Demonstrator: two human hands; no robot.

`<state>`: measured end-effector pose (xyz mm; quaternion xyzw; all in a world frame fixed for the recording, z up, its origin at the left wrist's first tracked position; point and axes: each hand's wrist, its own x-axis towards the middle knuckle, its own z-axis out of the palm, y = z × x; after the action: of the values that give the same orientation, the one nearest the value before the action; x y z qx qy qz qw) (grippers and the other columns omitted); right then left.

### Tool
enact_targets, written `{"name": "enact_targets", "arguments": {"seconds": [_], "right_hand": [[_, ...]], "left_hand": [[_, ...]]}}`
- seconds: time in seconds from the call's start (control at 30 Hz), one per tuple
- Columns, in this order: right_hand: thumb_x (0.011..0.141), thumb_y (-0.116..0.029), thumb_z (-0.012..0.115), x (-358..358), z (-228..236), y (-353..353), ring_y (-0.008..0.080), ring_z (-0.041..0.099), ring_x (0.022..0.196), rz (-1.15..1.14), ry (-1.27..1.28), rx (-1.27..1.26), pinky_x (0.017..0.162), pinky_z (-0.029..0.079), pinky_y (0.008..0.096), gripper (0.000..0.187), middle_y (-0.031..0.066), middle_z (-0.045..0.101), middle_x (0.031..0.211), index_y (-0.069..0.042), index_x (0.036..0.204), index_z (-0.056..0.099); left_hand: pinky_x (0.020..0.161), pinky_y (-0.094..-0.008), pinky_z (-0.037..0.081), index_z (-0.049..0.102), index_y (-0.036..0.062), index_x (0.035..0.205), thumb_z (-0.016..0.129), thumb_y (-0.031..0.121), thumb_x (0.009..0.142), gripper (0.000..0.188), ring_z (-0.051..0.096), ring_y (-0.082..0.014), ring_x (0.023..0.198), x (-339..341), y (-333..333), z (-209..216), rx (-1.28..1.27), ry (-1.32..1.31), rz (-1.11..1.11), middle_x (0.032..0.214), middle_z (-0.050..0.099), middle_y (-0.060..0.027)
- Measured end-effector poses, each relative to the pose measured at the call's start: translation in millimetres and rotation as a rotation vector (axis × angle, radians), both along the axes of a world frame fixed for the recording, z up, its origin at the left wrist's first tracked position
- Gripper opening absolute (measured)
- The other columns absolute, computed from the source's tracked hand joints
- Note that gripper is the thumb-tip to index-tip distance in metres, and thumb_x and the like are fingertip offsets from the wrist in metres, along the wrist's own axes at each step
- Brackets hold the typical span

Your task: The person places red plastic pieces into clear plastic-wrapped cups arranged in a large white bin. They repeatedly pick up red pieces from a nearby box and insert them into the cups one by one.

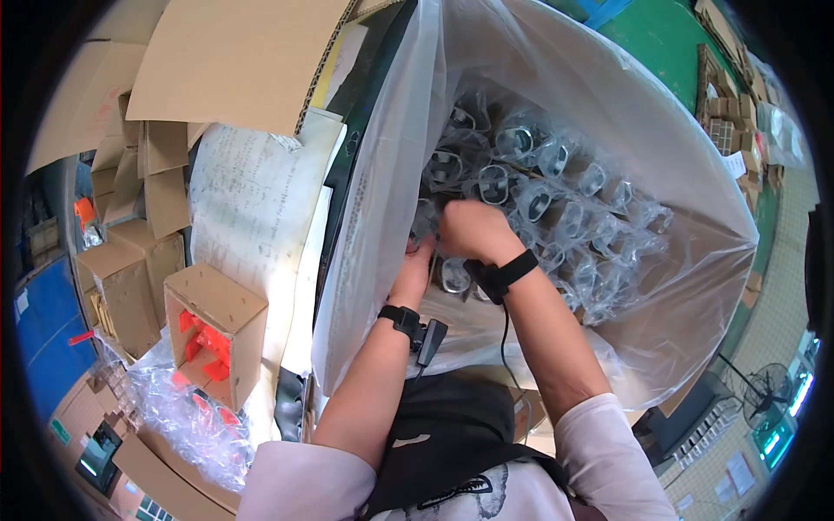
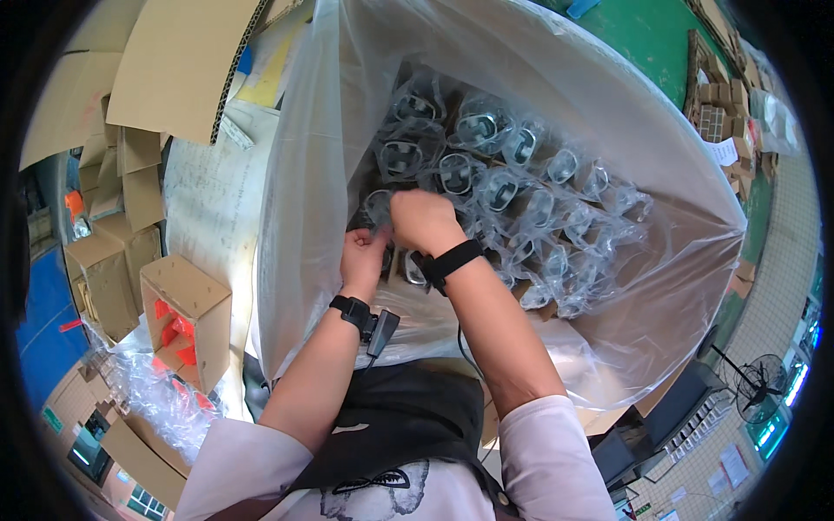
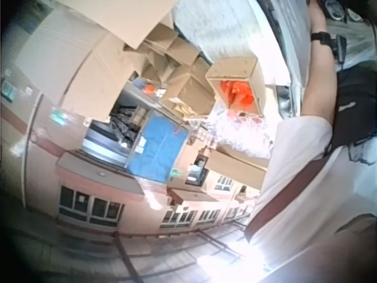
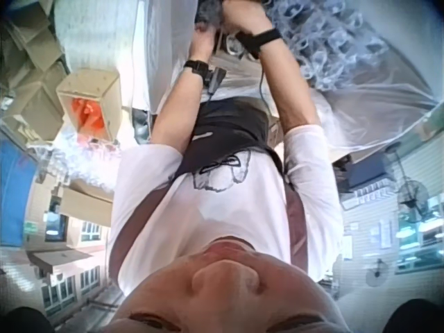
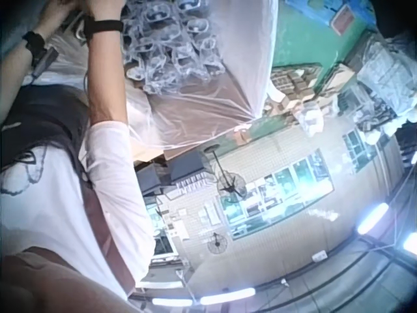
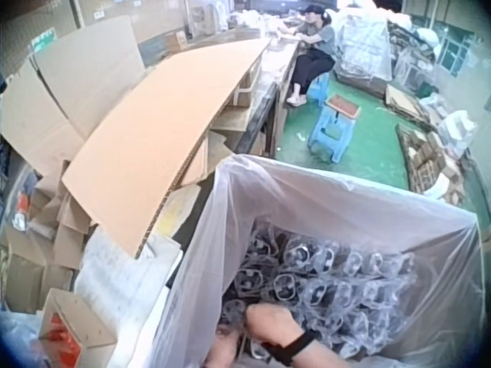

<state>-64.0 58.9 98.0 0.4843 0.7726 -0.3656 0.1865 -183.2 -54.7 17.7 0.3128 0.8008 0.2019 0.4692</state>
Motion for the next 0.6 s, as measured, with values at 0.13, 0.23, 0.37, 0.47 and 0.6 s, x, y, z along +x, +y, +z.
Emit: {"name": "enact_targets", "arguments": {"seconds": [0.13,0.23,0.37,0.47,0.6], "right_hand": [[0.071,-0.012,0.065,-31.4,-20.8,-5.4,0.0317,0.068,0.077,-0.103,0.214,0.453,0.065,0.055,0.0396,0.011,0.0147,0.067,0.078,-0.007,0.079,0.070],[0.074,-0.013,0.065,-42.3,-65.2,-22.9,0.0292,0.068,0.084,-0.010,0.061,0.465,0.068,0.056,0.0378,0.014,0.0149,0.067,0.094,-0.008,0.085,0.071],[0.074,-0.013,0.066,-31.7,-48.1,-4.1,0.0289,0.068,0.085,-0.021,0.027,0.369,0.068,0.056,0.0373,0.013,0.0156,0.067,0.096,-0.008,0.085,0.071],[0.071,-0.007,0.061,-19.2,-18.6,6.8,0.0321,0.067,0.076,-0.096,0.115,0.380,0.064,0.055,0.0398,0.011,0.0159,0.066,0.083,-0.006,0.081,0.067],[0.074,-0.010,0.063,-34.0,-11.0,2.8,0.0295,0.067,0.081,0.020,0.222,0.435,0.067,0.054,0.0387,0.011,0.0127,0.068,0.088,-0.009,0.082,0.070]], "left_hand": [[0.070,-0.0296,0.049,0.050,-0.0007,0.109,0.053,0.023,0.094,0.028,0.058,-0.0164,0.079,-8.0,-18.4,-38.6,0.046,-0.009,0.100,0.089,0.058,-0.0087],[0.068,-0.0314,0.051,0.049,0.0017,0.112,0.047,0.020,0.096,0.024,0.057,-0.0166,0.076,17.7,-2.1,11.8,-0.004,-0.390,0.646,0.089,0.057,-0.0085],[0.064,-0.0365,0.053,0.044,0.0075,0.120,0.041,0.020,0.099,0.025,0.054,-0.0157,0.071,23.4,-5.2,29.5,-0.133,-0.382,0.993,0.094,0.051,-0.0065],[0.063,-0.0368,0.051,0.045,0.0113,0.120,0.048,0.021,0.096,0.026,0.054,-0.0150,0.073,21.1,2.1,41.1,-0.221,-0.329,0.847,0.101,0.053,-0.0065],[0.062,-0.0368,0.048,0.045,0.0101,0.117,0.057,0.018,0.090,0.031,0.054,-0.0144,0.078,16.5,10.7,30.4,-0.268,-0.420,0.719,0.095,0.058,-0.0038]]}}
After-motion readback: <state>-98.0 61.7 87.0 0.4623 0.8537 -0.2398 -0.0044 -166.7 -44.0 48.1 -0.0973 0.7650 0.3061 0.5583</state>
